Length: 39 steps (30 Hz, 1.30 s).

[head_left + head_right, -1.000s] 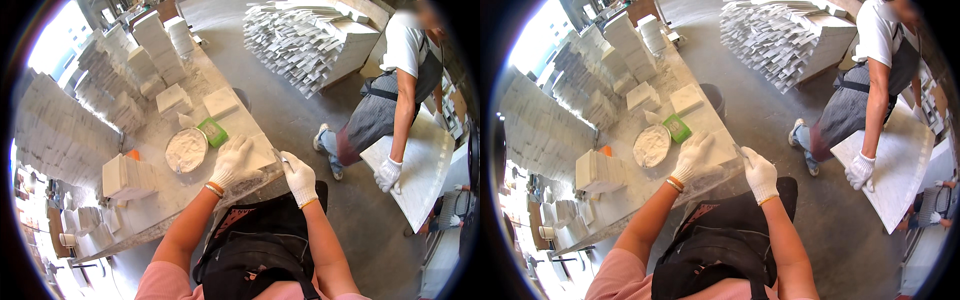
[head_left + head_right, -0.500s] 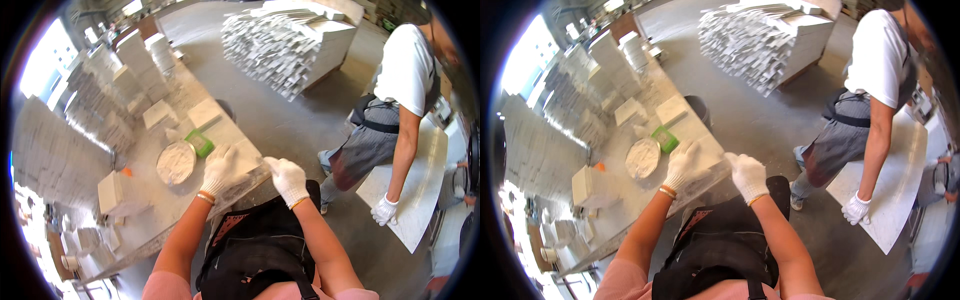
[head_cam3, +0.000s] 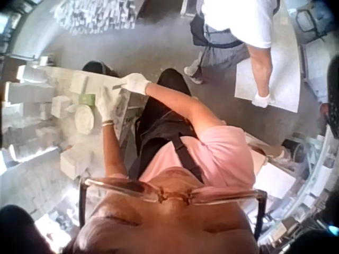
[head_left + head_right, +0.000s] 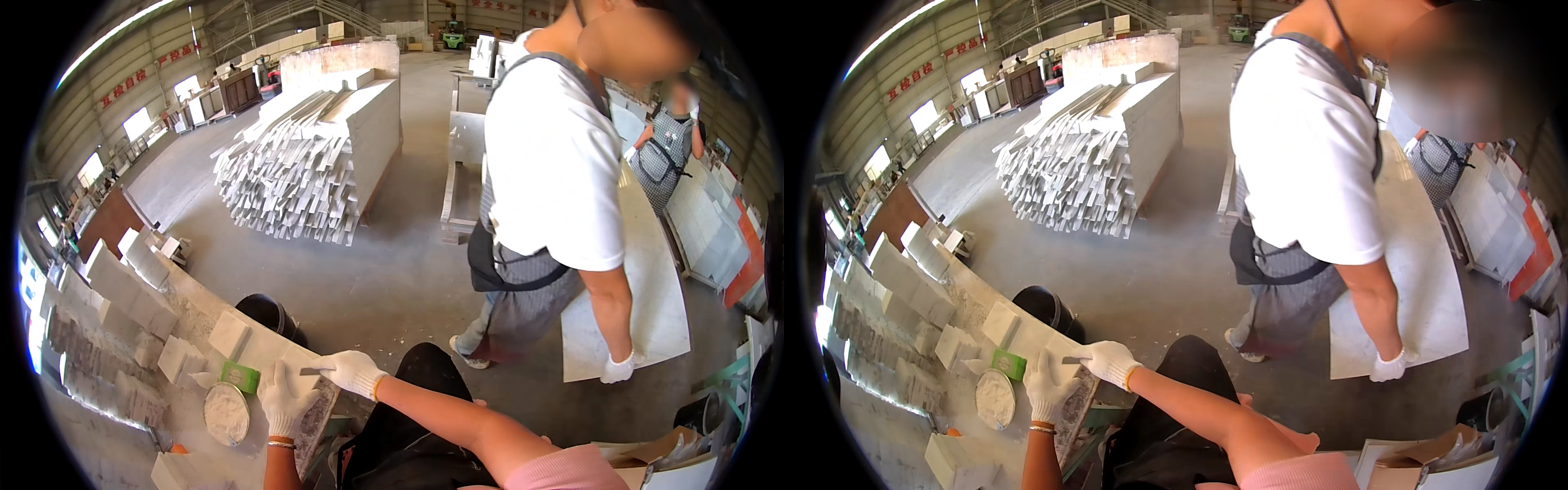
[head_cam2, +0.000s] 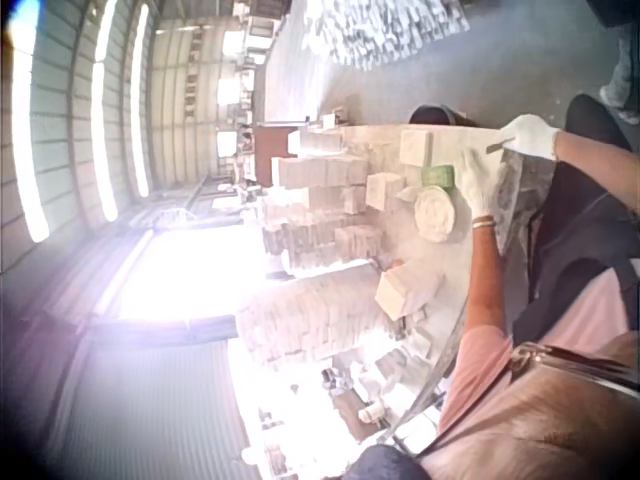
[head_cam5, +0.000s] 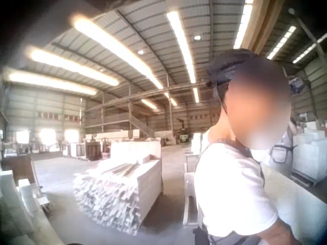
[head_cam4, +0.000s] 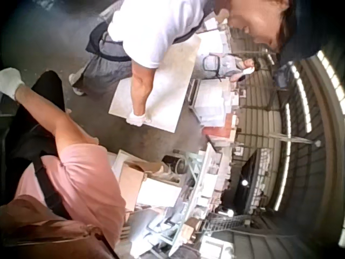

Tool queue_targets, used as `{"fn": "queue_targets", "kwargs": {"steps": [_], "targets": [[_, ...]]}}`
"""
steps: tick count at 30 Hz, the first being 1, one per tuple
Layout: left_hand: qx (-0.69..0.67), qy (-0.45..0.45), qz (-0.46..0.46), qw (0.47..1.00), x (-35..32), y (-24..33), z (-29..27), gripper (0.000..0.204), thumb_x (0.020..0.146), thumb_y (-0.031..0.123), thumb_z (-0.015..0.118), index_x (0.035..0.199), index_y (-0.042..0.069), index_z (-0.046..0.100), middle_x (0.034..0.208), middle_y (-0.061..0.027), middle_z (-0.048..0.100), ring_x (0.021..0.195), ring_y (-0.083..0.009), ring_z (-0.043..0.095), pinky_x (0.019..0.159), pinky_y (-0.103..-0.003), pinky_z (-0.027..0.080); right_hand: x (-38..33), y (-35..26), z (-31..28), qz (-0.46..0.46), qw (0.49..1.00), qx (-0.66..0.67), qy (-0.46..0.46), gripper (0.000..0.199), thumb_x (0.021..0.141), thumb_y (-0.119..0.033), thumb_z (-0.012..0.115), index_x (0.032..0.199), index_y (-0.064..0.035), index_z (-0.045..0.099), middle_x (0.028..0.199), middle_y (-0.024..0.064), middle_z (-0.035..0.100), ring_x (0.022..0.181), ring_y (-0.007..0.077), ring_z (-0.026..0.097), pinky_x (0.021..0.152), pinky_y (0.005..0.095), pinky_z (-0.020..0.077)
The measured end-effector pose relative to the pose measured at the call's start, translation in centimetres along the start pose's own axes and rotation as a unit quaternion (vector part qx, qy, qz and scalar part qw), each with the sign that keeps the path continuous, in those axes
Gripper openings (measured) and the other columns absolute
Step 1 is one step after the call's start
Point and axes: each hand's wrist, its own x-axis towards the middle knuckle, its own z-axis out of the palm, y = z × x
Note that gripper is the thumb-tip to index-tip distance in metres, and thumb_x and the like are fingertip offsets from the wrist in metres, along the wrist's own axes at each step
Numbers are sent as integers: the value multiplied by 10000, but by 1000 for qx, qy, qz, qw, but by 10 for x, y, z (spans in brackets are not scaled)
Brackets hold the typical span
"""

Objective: The person repeatedly picks up small white square tiles, scrapes their edges with a metal tool, and rubs the edges with a green block. The person handles tiles one at a time, rotating them to work different sides, and places finished tiles back on the table.

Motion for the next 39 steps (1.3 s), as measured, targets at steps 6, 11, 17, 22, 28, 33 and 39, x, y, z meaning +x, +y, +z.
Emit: {"fn": "queue_targets", "kwargs": {"steps": [6, 11, 17, 22, 28, 33, 39], "targets": [[-6, 5, 11, 1000, -3, 7, -3, 1012, 640, 571, 820, 1405, 5, 475, 1416, -220, 505, 1342, -426, 428, 1112, -518, 335, -19, 23, 19, -76, 995, -29, 61, 298, 964, -325, 562, 1230, -335, 697, 1032, 148, 715, 902, 371, 679, 778, 464, 546], [8, 2, -3, 1000, 4, 15, -13, 981, 633, 557, 819, 1391, 21, 501, 1374, -219, 540, 1305, -413, 477, 1088, -510, 370, -20, 15, 24, -81, 996, -2, 41, 334, 961, -309, 559, 1274, -274, 670, 1057, 155, 711, 939, 374, 673, 783, 468, 544], [-71, -24, -56, 996, 11, 36, -44, 851, 655, 465, 819, 1327, 5, 571, 1277, -225, 618, 1190, -391, 582, 1016, -455, 462, -57, 9, -34, 62, 922, 383, -17, 405, 988, -204, 612, 1367, -64, 587, 948, 52, 717, 772, 106, 653, 682, 267, 514], [-609, -51, -173, 772, -30, 40, -61, 754, 744, 367, 819, 1343, -6, 554, 1307, -236, 614, 1179, -350, 608, 971, -394, 508, -76, 8, -58, 81, 857, 508, 35, 262, 977, -162, 633, 1195, -18, 617, 972, 70, 711, 838, 143, 665, 737, 281, 530], [-781, -233, -162, 556, -82, 65, -41, 1023, 840, 678, 642, 1545, 18, 304, 1483, -289, 432, 1207, -514, 559, 950, -573, 523, -82, -12, -55, -123, 885, 448, 8, 109, 884, -25, 716, 992, -35, 719, 1270, 105, 639, 1070, 147, 624, 906, 300, 507], [-888, -277, -150, 335, -92, 85, -48, 1172, 766, 887, 503, 1555, 48, 286, 1477, -295, 425, 1208, -533, 556, 950, -591, 533, -99, -28, -57, -66, 936, 333, -95, 133, 849, 4, 737, 983, 3, 731, 1181, 94, 670, 1023, 139, 636, 923, 289, 492], [-809, -232, -195, 504, -102, 92, -52, 819, 882, 548, 694, 1447, 13, 437, 1237, -185, 646, 1057, -312, 691, 814, -378, 601, -113, -31, -54, 29, 934, 349, -74, 119, 880, -56, 727, 974, 14, 711, 1066, 70, 695, 960, 111, 614, 886, 269, 479]]}}
